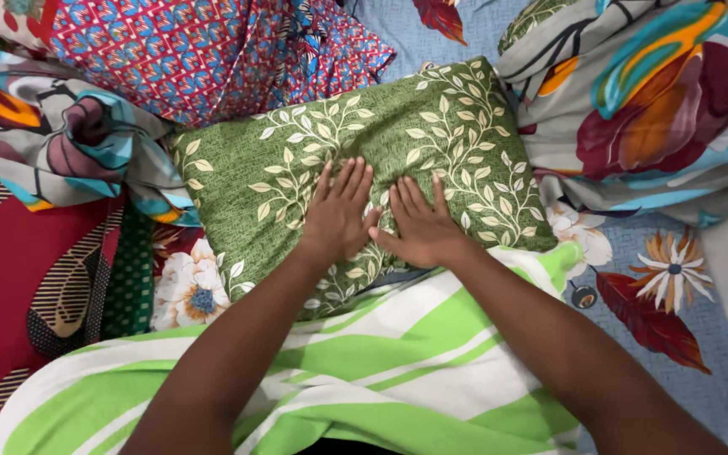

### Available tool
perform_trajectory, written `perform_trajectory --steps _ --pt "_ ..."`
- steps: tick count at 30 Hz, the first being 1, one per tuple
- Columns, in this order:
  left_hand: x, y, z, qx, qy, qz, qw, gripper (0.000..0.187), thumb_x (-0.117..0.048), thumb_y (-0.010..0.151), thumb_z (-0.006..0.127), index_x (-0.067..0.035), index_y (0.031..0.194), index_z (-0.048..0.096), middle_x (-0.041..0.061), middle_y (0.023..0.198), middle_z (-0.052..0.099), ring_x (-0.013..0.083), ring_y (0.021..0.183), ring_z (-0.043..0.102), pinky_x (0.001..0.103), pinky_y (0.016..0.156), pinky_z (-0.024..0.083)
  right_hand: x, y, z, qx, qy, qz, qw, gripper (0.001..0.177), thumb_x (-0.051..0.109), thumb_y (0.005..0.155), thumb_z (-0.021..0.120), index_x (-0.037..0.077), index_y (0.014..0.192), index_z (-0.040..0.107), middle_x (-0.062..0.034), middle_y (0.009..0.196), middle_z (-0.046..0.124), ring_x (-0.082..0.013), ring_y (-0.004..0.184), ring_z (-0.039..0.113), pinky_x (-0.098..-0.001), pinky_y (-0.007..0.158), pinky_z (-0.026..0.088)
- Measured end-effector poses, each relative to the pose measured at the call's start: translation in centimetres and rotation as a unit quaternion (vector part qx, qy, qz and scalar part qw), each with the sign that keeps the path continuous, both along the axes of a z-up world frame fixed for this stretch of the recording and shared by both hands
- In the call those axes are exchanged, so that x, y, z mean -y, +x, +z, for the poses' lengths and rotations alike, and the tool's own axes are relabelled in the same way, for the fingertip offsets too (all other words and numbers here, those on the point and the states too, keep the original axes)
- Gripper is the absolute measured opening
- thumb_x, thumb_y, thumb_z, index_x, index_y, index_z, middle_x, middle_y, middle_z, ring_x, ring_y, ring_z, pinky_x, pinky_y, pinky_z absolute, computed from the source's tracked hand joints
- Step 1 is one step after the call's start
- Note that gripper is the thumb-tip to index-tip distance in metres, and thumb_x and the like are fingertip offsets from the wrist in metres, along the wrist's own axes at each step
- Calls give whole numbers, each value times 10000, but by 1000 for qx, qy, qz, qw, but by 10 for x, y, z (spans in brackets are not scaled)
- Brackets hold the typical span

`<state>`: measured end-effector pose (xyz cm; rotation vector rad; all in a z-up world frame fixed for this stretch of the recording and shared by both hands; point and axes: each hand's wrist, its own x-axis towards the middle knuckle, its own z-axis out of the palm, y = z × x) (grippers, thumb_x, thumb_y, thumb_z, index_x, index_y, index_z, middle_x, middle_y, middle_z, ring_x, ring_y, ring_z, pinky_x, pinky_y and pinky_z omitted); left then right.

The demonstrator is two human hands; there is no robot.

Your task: The person folds a green patterned fabric into a compact square, then places a multicolored floral fabric on top and folds it similarly. The person smooths the surfaces and aligns edges by hand.

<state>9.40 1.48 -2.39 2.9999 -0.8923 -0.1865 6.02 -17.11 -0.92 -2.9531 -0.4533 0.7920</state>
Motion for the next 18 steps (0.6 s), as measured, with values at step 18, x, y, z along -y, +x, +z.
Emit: perform_trajectory --steps 18 --pt "-62 -64 33 -161 -142 74 974 529 -424 1013 473 -146 1456 554 79 1563 511 209 1485 419 393 1311 228 -40 51 -1 146 9 14 989 1024 801 946 196 43 1615 33 -197 1692 -36 -302 1565 -66 -567 1197 -91"
